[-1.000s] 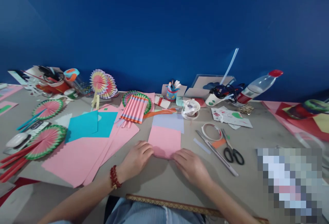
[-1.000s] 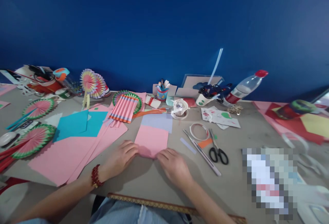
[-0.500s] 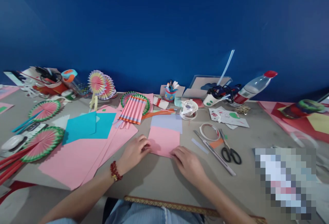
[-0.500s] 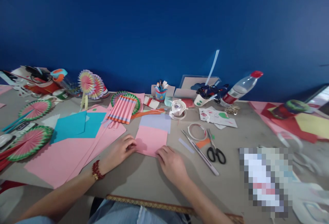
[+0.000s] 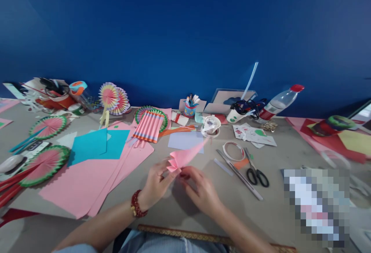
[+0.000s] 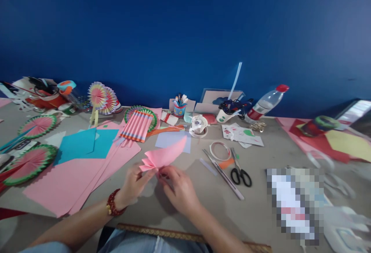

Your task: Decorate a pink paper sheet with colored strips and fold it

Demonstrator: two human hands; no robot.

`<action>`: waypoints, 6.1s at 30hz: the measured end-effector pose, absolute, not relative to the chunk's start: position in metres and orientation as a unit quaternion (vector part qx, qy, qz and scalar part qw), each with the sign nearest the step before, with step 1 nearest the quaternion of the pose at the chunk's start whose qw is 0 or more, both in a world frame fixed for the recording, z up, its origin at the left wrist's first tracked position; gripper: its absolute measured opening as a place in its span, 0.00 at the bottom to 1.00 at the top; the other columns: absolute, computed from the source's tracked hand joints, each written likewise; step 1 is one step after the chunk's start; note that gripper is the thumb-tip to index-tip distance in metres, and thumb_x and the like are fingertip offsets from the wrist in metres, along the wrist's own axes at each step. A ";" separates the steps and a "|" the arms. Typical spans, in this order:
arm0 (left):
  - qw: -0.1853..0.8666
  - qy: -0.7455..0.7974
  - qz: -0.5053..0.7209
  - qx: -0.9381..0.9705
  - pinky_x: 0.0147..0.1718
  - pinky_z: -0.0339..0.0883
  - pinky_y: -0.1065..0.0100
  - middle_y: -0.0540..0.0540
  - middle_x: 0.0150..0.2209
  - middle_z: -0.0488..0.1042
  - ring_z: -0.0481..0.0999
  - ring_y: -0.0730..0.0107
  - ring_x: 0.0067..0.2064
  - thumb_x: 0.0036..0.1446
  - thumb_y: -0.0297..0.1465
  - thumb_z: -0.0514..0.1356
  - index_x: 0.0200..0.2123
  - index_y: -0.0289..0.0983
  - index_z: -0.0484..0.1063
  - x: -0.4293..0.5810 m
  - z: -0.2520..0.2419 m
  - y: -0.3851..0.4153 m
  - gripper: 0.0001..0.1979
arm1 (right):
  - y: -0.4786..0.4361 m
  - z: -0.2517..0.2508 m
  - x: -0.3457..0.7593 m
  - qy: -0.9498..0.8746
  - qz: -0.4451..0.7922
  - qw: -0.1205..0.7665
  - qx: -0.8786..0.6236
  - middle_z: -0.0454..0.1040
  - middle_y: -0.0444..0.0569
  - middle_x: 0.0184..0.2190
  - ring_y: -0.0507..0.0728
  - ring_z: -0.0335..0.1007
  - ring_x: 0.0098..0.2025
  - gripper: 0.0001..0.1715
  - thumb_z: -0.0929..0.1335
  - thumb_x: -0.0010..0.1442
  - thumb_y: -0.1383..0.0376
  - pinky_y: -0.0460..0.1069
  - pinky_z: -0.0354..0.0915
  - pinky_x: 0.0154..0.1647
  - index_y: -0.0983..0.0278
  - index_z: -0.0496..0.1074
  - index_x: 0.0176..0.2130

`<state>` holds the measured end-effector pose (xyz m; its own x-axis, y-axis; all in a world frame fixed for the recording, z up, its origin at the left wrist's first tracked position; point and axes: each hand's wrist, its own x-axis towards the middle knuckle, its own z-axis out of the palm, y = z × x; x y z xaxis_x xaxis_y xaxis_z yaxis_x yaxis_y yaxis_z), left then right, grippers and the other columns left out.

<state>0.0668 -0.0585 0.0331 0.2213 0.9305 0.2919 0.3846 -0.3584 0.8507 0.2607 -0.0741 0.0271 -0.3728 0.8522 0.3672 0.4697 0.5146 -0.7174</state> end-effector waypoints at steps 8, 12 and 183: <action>0.029 0.375 0.314 0.872 0.48 0.67 0.58 0.43 0.46 0.79 0.73 0.61 0.46 0.66 0.26 0.53 0.50 0.38 0.73 0.053 0.051 -0.036 0.13 | -0.068 0.062 0.282 -0.834 -0.093 0.392 -0.377 0.75 0.54 0.51 0.64 0.68 0.55 0.29 0.71 0.60 0.64 0.61 0.63 0.57 0.57 0.64 0.59; -0.027 0.370 0.266 0.890 0.45 0.67 0.58 0.42 0.43 0.78 0.73 0.63 0.43 0.68 0.27 0.51 0.48 0.39 0.75 0.059 0.050 -0.036 0.13 | -0.056 0.066 0.279 -0.870 -0.075 0.299 -0.384 0.77 0.50 0.49 0.60 0.69 0.52 0.21 0.66 0.65 0.67 0.57 0.60 0.57 0.59 0.69 0.57; 0.238 0.407 0.049 0.881 0.36 0.59 0.67 0.48 0.37 0.69 0.72 0.66 0.37 0.69 0.35 0.52 0.35 0.38 0.64 0.026 0.023 -0.021 0.09 | -0.040 -0.001 0.334 -0.842 0.287 0.220 -0.400 0.78 0.47 0.36 0.54 0.72 0.38 0.09 0.64 0.65 0.68 0.47 0.63 0.39 0.60 0.74 0.40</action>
<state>0.0255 -0.0212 0.0235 0.6645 0.7395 -0.1077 0.6931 -0.5560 0.4588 0.3340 -0.0400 -0.0012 -0.5840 0.7995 0.1406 0.5472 0.5157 -0.6592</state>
